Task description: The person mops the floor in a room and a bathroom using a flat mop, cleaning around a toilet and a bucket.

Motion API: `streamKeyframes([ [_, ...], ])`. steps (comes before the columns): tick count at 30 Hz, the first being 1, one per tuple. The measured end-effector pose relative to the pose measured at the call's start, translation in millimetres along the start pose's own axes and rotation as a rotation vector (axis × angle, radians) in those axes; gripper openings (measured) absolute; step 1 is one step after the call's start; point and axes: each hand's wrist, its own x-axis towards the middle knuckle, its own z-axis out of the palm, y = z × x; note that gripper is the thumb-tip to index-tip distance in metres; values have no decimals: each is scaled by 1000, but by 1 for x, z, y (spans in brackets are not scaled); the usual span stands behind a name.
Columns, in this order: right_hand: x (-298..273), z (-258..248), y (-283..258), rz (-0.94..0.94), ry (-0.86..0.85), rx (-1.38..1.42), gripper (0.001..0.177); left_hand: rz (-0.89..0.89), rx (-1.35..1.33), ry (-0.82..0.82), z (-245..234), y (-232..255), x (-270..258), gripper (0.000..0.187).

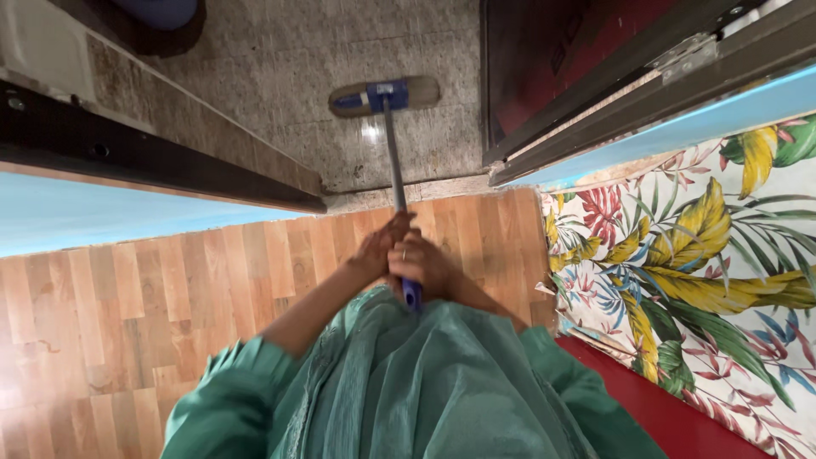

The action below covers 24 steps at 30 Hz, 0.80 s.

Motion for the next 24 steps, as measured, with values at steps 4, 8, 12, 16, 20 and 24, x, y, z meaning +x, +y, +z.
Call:
streamKeyframes([
  [4,2,11,53,146,-58,-21,16,-130,-199,-30,-3,-42,43,44],
  [8,0,23,58,144,-40,-48,16,-141,-128,-44,-18,-41,51,57],
  [12,-5,19,19,137,8,-57,15,-154,-128,-107,-33,-11,30,77],
  [16,-18,-4,-32,129,45,-20,14,5,-298,-24,-40,34,0,71],
  [20,-39,-19,-66,34,147,-58,15,368,148,-307,-55,90,-8,44],
  [24,-62,-31,-73,-63,119,148,19,260,-265,-210,-50,126,-17,46],
])
